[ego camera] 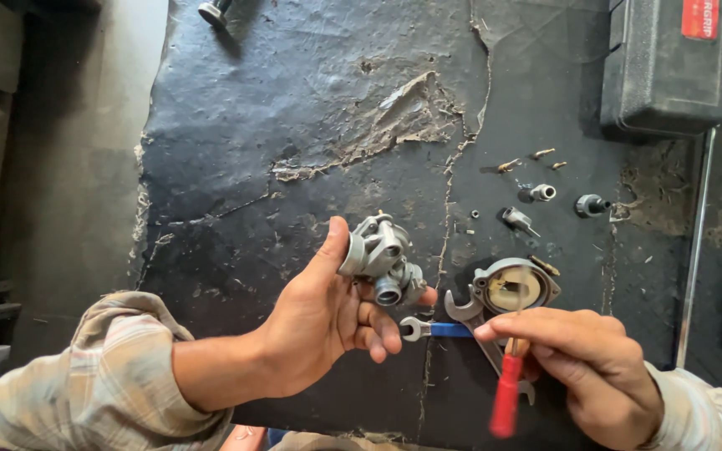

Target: The recorder disassembles, inspects, and works on the internal components of a motorcycle carburetor on a workbench.

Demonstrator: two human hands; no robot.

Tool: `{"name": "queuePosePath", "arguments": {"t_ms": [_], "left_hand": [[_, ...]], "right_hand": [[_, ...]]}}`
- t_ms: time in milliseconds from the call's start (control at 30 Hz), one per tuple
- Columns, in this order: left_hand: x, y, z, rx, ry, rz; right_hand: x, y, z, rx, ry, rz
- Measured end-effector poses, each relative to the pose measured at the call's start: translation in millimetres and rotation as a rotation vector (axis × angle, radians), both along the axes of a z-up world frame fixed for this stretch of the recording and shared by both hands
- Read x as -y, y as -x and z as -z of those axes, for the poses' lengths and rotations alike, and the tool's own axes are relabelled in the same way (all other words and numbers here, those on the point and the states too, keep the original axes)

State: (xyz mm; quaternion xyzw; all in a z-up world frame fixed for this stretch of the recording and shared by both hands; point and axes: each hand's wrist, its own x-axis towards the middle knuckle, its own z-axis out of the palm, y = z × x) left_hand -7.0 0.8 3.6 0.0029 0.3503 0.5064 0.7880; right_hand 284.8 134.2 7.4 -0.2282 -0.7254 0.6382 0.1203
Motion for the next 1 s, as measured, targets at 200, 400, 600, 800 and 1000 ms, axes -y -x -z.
{"name": "queuePosePath", "arguments": {"t_ms": [200,400,600,800,1000], "left_hand": [[0.0,-0.8,1.9,-0.018,0.003,0.008],[-0.9,-1.0,-2.5,-0.09,0.01,0.055],[6.4,-11.3,5.3,-0.245,0.045,0.192],[6.7,-13.7,-23.1,-0.961,-0.354,0.29],[8.4,-10.1,-21.8,-1.285,-0.718,0.112]], "right_hand": [[8.7,25.3,-11.4,-0.195,-0.509,0.023],[0.9,14.2,-5.3,-0.367,-0.746,-0.004],[7.1,-4.8,3.0,-0.103,-0.664,0.263],[4.3,11.8,-23.1,-0.11,-0.37,0.177],[1.7,-2.5,-22.3,-0.167,-0.25,0.108]]}}
